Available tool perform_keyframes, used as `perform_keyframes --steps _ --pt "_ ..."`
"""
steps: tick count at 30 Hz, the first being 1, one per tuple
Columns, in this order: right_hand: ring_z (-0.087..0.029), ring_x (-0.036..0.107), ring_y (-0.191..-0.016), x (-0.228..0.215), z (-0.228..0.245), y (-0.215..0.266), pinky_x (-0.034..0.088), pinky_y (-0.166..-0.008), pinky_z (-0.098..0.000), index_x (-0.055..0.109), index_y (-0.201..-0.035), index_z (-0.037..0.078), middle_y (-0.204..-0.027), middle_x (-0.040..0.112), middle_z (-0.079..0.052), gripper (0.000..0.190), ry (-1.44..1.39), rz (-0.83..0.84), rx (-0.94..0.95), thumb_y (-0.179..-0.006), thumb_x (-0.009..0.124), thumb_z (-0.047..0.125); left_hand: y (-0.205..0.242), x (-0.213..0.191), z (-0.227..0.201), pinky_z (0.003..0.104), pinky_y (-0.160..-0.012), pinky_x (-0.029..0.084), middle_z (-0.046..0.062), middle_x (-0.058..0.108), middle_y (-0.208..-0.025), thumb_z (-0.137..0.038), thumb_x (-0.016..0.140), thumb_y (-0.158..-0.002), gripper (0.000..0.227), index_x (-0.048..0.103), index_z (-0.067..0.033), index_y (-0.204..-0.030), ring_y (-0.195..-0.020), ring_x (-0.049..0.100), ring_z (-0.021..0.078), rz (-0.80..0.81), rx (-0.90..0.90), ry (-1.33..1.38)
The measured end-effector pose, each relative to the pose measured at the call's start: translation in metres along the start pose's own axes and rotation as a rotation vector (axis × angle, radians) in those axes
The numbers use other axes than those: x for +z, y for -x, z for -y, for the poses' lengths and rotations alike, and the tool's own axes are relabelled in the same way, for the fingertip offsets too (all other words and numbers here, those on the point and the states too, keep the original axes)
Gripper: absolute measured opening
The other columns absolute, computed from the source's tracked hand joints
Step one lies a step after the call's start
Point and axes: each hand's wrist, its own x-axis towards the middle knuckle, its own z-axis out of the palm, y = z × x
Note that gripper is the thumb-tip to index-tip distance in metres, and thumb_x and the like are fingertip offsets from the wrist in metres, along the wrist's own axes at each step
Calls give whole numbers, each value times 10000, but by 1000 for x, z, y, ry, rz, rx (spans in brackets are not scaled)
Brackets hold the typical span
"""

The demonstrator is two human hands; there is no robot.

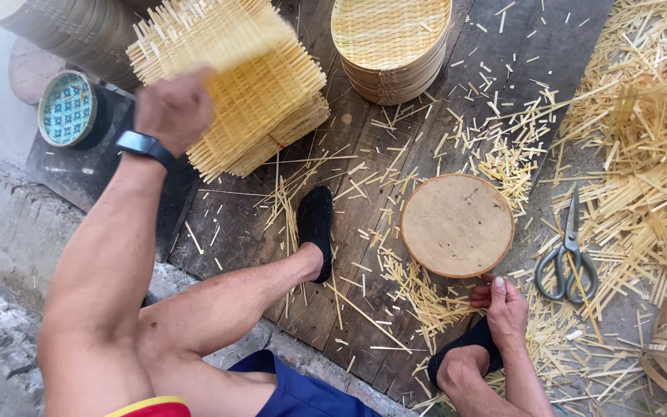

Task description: The person sits on the floor and repeatedly assembles small round bamboo baskets. They place a circular bamboo frame onto a flat woven mat, press it down, and then use shears to trim the excess mat material around the frame's edge. The finished baskets are stacked nearby.

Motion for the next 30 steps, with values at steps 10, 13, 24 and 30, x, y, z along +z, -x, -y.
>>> perform_keyframes --steps 10,13,24,30 --pt "-217 681 -959 -27 62 8 548 -875 -357 640 -1279 -25 -1057 697 -120 511 -559 130 -177 -1113 441 414 25 27 -178 523 -1157 482 236 561 -1473 56 566 -873 531 548 89 -1402 -1392 542 377 -309 801 7" --pt "-215 707 -1021 -25 92 -3 566 -931 -381 645 -1232 12 -1110 725 -109 512 -815 235 -79 -1022 442 432 83 106 -271 413 -1185 460 179 603 -1473 78 559 -901 533 601 -16 -1424 -1358 581 280 -173 955 126" --pt "-101 709 -846 -1 96 -35 604 -764 -252 687 -1133 -13 -1022 762 -75 327 -181 -75 -44 -836 810 48 94 236 -291 437 -992 501 198 628 -1310 -216 892 -777 744 522 10 -1381 -1183 607 302 208 -209 594" --pt "-107 708 -799 3 89 -37 595 -741 -250 696 -1115 -43 -960 770 -87 335 -124 -183 -43 -836 852 58 52 288 -247 299 -844 609 129 781 -1074 -100 880 -741 512 703 39 -1201 -891 741 161 633 -710 1153"
